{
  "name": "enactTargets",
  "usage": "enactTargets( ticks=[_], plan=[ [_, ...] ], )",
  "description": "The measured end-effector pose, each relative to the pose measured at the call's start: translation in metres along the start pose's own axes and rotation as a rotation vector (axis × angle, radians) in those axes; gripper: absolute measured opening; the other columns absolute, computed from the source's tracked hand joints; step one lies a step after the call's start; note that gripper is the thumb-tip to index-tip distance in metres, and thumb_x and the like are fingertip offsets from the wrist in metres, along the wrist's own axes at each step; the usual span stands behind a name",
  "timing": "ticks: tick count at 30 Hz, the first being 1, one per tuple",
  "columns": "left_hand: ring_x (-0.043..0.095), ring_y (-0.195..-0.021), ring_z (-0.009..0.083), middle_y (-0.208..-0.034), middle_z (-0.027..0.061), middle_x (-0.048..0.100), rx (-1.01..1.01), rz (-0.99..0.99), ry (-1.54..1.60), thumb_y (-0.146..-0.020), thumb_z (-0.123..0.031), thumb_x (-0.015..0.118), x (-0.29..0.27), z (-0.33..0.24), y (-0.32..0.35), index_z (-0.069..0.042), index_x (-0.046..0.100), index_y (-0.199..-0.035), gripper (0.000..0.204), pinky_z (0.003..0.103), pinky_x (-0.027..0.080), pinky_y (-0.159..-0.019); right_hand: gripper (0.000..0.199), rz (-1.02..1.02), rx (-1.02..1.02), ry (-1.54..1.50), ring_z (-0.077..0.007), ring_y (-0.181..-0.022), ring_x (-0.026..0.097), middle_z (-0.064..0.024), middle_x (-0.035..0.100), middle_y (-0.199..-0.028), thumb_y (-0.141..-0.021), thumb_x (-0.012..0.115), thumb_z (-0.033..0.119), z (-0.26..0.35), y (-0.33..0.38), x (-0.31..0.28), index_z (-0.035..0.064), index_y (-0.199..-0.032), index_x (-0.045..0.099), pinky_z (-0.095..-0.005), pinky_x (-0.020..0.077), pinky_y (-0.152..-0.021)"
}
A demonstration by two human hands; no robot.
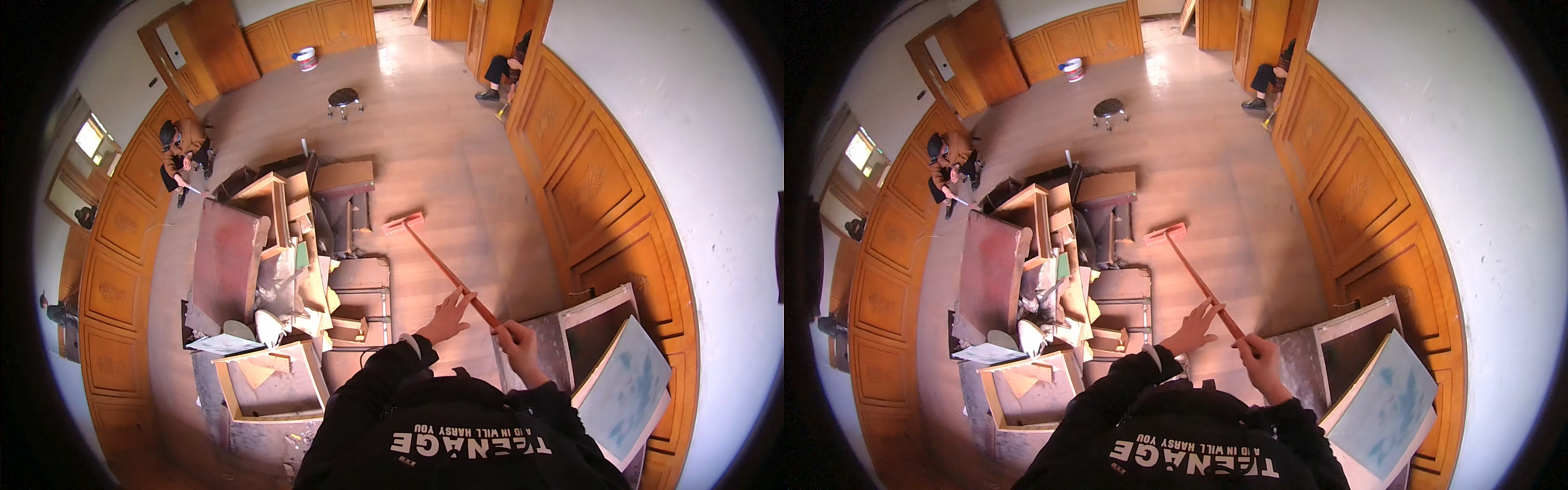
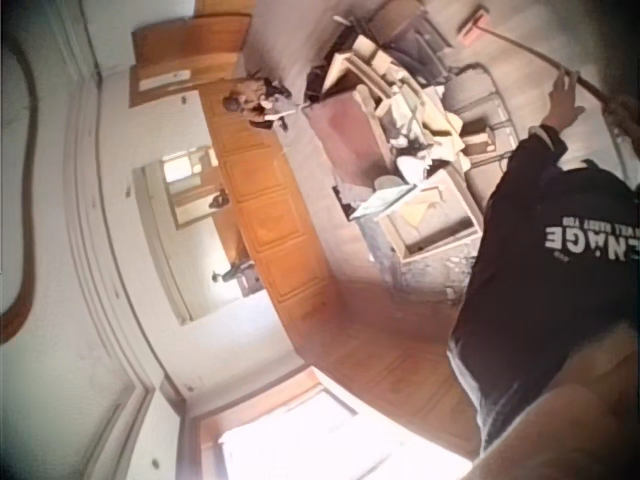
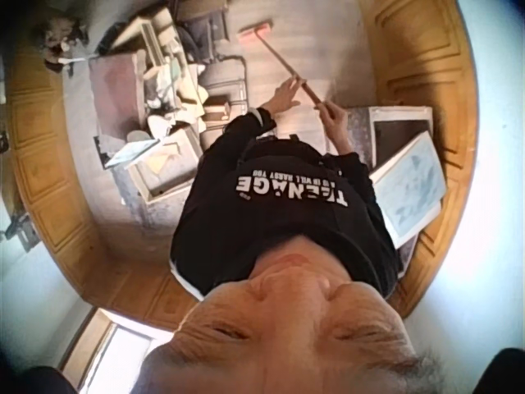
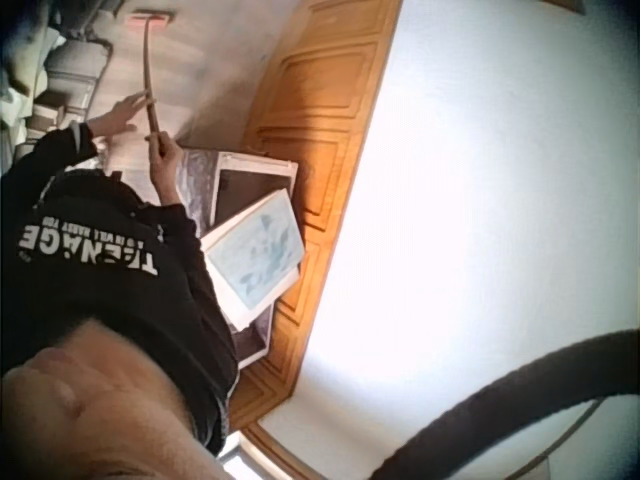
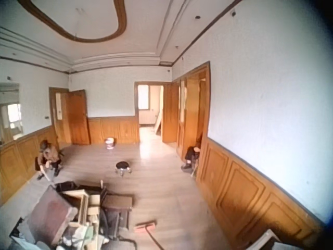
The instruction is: The person sweeps a large room with a red broom, moving debris and dust toward a central area. The person navigates around furniture, a bucket, and other people working in the room.
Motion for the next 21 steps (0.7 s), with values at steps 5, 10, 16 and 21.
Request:
enactTargets(
  ticks=[5,10,16,21],
  plan=[
    [0.03,-0.128,0.0451,-0.147,0.0225,0.011,0.065,0.06,0.079,-0.073,-0.017,0.073,0.004,0.006,-0.017,-0.025,0.022,-0.142,0.087,0.058,0.038,-0.093,0.015,-0.009,0.081,-0.035,-0.0017,-0.05,0.041,0.0049,0.047,-0.056,-0.088,0.056,0.01,0.037,0.022,-0.027,0.0005,-0.081,0.066,-0.0194,0.028,-0.044],
    [0.029,-0.13,0.0433,-0.149,0.0225,0.008,-0.02,0.009,0.09,-0.072,-0.016,0.074,-0.009,0.021,-0.022,-0.024,0.023,-0.141,0.086,0.057,0.037,-0.095,0.018,-0.029,-0.006,0.043,-0.0019,-0.05,0.041,0.0047,0.046,-0.055,-0.089,0.054,0.01,0.008,-0.012,0.018,-0.0002,-0.078,0.064,-0.0206,0.0289,-0.045],
    [0.024,-0.133,0.0424,-0.149,0.0207,0.01,-0.047,-0.005,0.019,-0.072,-0.013,0.073,-0.036,0.031,-0.012,-0.027,0.02,-0.143,0.089,0.056,0.03,-0.1,0.02,0.026,0.033,-0.051,-0.0023,-0.049,0.04,0.0044,0.045,-0.054,-0.09,0.055,0.014,-0.027,-0.069,0.061,0.0004,-0.078,0.064,-0.0215,0.0286,-0.045],
    [0.025,-0.133,0.0426,-0.149,0.0215,0.01,0.014,-0.035,0.084,-0.072,-0.012,0.072,-0.047,0.025,-0.017,-0.029,0.015,-0.144,0.093,0.056,0.031,-0.099,0.018,0.022,0.046,0.01,-0.0018,-0.049,0.038,0.005,0.044,-0.054,-0.088,0.055,0.011,0.036,-0.051,0.018,-0.0002,-0.079,0.065,-0.0199,0.027,-0.045]
  ],
)
Point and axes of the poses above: each hand's wrist, its own y-axis away from the middle knuckle, its own x-axis out of the palm, z = x × y, the point moved 7 cm from there along -y, towards the middle knuckle
